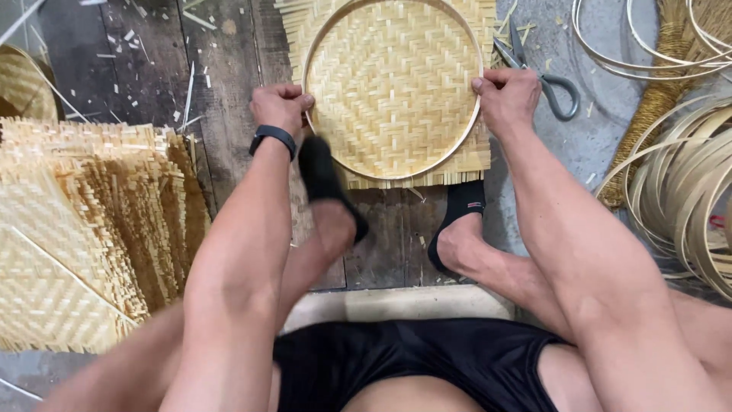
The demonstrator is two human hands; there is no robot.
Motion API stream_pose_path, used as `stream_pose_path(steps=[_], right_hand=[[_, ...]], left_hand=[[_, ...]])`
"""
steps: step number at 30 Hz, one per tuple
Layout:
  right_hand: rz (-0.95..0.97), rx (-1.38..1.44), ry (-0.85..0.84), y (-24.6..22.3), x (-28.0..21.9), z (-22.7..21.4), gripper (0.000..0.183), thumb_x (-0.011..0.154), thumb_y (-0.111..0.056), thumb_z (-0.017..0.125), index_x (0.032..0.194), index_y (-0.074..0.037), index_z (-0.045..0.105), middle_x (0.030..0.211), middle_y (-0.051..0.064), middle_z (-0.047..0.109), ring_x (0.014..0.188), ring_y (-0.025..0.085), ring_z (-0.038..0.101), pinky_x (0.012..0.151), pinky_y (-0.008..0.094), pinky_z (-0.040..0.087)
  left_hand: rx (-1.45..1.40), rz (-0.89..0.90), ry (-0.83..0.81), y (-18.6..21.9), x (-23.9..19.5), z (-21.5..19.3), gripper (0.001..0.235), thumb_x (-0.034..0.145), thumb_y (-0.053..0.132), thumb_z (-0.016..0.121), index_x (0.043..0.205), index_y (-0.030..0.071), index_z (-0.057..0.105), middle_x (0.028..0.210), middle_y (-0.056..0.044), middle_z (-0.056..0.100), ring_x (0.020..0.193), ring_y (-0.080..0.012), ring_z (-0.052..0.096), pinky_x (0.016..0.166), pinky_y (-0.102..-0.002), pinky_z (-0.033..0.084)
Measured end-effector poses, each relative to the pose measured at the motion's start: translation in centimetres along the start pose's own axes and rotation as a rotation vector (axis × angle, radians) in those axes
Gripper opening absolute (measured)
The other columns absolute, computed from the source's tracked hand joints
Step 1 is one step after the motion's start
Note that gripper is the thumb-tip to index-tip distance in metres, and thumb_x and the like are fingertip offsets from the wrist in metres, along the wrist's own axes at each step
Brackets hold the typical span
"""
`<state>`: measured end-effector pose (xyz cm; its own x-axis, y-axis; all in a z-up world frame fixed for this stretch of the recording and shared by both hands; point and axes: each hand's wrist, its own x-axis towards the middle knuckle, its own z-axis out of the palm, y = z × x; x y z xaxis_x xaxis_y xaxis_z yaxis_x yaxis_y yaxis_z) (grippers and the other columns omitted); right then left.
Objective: Making a bamboo basket using a circular frame and weaving material.
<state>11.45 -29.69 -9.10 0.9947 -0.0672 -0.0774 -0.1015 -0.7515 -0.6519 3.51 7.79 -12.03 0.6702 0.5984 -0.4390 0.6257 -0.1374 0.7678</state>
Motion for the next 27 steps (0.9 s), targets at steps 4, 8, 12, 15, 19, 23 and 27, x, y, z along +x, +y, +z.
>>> stream_pose_path(steps=[4,8,12,15,19,23,27], right_hand=[[-0.041,-0.001,0.004,0.4,0.3,0.2,0.023,0.084,-0.017,0.087,0.102,-0.004,0.081,0.085,0.015,0.077,0.074,0.020,0.075,0.073,0.032,0.057],[0.054,0.026,-0.040,-0.9,0.1,-0.5,0.023,0.084,-0.018,0.086,0.103,-0.006,0.081,0.084,0.012,0.077,0.071,0.017,0.073,0.070,0.031,0.057],[0.191,0.125,-0.102,-1.1,-0.5,-0.7,0.022,0.085,-0.018,0.085,0.103,-0.006,0.080,0.085,0.009,0.078,0.070,0.013,0.073,0.067,0.029,0.059],[0.093,0.131,-0.088,2.1,0.9,0.1,0.023,0.084,-0.016,0.087,0.103,-0.005,0.081,0.086,0.010,0.078,0.072,0.014,0.073,0.069,0.028,0.058],[0.031,0.118,-0.083,2.8,1.2,0.5,0.024,0.081,-0.016,0.089,0.102,-0.005,0.082,0.086,0.010,0.079,0.073,0.014,0.072,0.070,0.027,0.057],[-0.098,-0.043,-0.026,-0.7,-0.5,0.2,0.033,0.084,-0.015,0.084,0.113,-0.002,0.078,0.104,0.018,0.075,0.094,0.027,0.070,0.086,0.036,0.056],[-0.840,-0.210,-0.257,-5.9,-7.8,4.7,0.094,0.090,-0.049,0.069,0.153,0.011,0.034,0.159,0.033,0.033,0.148,0.051,0.032,0.120,0.061,0.025]], left_hand=[[-0.185,-0.090,-0.095,-0.2,0.9,-0.3,0.021,0.077,-0.001,0.084,0.097,0.001,0.078,0.085,-0.009,0.078,0.074,-0.0195,0.076,0.062,-0.037,0.065],[-0.184,-0.191,-0.158,-1.7,1.7,0.0,0.021,0.080,0.002,0.085,0.099,0.002,0.078,0.085,-0.008,0.078,0.073,-0.0190,0.075,0.059,-0.034,0.063],[-0.277,-0.212,-0.208,-3.9,2.1,0.3,0.023,0.081,0.004,0.084,0.103,0.003,0.077,0.089,-0.007,0.077,0.074,-0.0169,0.074,0.057,-0.032,0.061],[-0.354,-0.177,-0.243,-4.7,3.2,0.5,0.024,0.083,0.007,0.085,0.104,0.001,0.075,0.089,-0.007,0.078,0.076,-0.0164,0.076,0.061,-0.031,0.064],[-0.341,-0.208,-0.248,-4.3,3.1,0.2,0.024,0.082,0.005,0.084,0.104,-0.001,0.075,0.091,-0.008,0.077,0.076,-0.0166,0.075,0.065,-0.033,0.066],[0.004,-0.042,-0.243,2.7,1.9,-1.2,0.032,0.080,0.010,0.086,0.108,-0.001,0.074,0.101,-0.014,0.076,0.090,-0.0243,0.074,0.080,-0.039,0.062],[0.471,0.666,-0.032,9.4,3.4,2.8,0.045,0.088,0.038,0.080,0.124,0.013,0.071,0.133,-0.019,0.064,0.128,-0.0396,0.052,0.107,-0.054,0.036]])
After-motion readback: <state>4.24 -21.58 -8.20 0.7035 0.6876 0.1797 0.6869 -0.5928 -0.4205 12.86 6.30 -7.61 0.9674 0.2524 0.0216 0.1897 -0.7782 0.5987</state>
